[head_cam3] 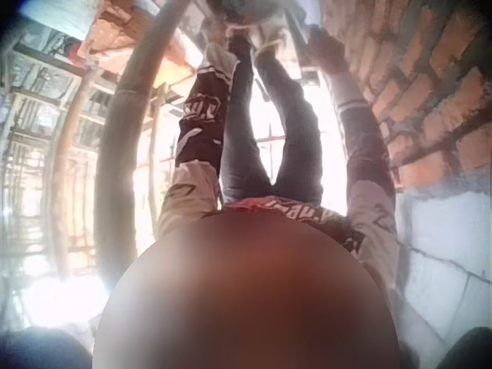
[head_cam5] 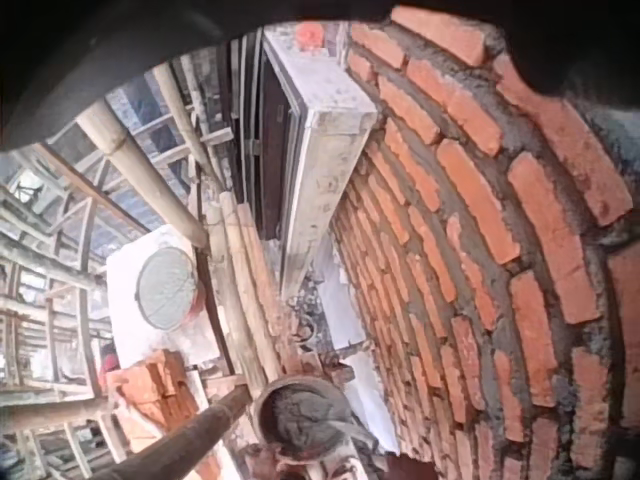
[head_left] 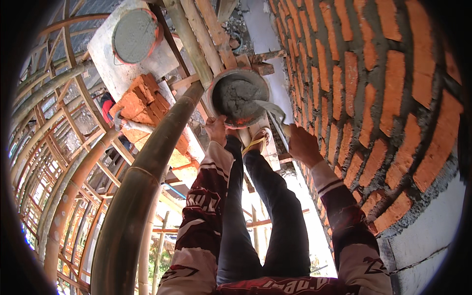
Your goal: The person scoops mortar from a bucket with a trowel and applies it to a brick wall under a concrete ceiling. They then place bricks onto the mortar and press them into position, repeating the process along the wall.
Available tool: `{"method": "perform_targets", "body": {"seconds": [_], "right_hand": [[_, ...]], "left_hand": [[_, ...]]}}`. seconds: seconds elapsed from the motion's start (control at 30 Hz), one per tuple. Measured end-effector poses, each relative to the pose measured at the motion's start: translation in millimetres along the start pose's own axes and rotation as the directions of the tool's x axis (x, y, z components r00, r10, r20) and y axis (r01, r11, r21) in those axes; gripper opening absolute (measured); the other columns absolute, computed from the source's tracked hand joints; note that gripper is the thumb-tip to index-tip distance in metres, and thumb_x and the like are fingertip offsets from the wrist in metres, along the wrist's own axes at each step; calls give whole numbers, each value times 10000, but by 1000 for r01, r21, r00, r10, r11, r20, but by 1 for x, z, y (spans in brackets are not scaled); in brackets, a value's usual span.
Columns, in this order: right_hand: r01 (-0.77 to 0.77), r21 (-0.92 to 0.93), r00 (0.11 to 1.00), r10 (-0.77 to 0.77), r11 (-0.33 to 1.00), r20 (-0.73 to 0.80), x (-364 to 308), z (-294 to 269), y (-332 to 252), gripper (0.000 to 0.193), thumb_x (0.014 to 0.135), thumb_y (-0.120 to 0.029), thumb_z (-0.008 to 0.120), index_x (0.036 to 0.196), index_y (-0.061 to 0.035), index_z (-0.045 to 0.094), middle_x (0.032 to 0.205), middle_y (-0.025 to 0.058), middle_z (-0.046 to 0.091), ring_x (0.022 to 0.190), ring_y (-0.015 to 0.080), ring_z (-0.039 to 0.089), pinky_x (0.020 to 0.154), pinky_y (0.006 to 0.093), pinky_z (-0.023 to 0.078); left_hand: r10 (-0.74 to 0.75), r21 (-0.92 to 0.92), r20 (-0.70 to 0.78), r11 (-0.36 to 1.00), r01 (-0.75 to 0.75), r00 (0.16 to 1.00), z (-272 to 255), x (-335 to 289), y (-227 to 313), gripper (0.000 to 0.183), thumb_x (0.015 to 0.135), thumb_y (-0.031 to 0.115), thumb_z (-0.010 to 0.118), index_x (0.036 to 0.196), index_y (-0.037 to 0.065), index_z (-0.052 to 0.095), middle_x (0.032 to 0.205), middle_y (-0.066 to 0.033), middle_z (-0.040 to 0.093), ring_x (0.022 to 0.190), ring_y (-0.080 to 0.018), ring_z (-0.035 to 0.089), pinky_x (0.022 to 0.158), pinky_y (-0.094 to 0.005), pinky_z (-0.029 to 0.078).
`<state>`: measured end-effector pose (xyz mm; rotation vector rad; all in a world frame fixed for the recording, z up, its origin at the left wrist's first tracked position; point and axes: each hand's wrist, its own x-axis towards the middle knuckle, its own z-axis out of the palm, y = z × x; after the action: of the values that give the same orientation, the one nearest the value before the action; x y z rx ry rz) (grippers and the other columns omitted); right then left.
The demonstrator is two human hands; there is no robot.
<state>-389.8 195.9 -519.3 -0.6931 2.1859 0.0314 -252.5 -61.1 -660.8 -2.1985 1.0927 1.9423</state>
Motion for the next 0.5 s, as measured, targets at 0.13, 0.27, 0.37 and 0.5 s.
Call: {"method": "perform_targets", "body": {"seconds": [0.13, 0.27, 0.37, 0.5], "right_hand": [[-86, 123, 986, 102, 989, -135, -54, -8, 9, 349, 911, -316, 621, 1166, -81, 579, 898, 150, 676, 724, 357, 703, 662, 505, 571], [12, 112, 971, 15, 994, -239, -97, -65, -13, 404, 919, -395, 617, 1212, -118, 621, 927, 154, 703, 729, 340, 710, 666, 489, 576], [-31, 212, 985, 66, 977, -158, -133, -115, -38, 362, 901, -366, 635, 1181, -138, 671, 825, 165, 709, 777, 376, 715, 695, 534, 571], [21, 394, 999, -34, 919, 27, -191, -162, -68, 314, 912, -293, 597, 1072, -44, 702, 863, 231, 704, 842, 419, 703, 753, 506, 565]], "left_hand": [[242, 192, 5, 952, -238, 970, 14, -51, 24, 207, 720, 45, 714, 704, 53, 508, 652, -33, 557, 604, -168, 522, 607, -349, 456], [465, 545, -27, 749, -377, 885, -16, -153, 71, 240, 693, 55, 708, 653, 53, 471, 625, -22, 528, 601, -126, 471, 576, -324, 417], [505, 397, 43, 783, -479, 862, -51, -253, 97, 276, 704, 49, 701, 645, 58, 432, 614, -3, 494, 561, -120, 423, 539, -313, 382], [635, 16, 116, 768, -641, 764, -77, -361, 139, 299, 718, -44, 644, 627, 102, 399, 611, 32, 464, 541, -72, 377, 523, -268, 334]]}}
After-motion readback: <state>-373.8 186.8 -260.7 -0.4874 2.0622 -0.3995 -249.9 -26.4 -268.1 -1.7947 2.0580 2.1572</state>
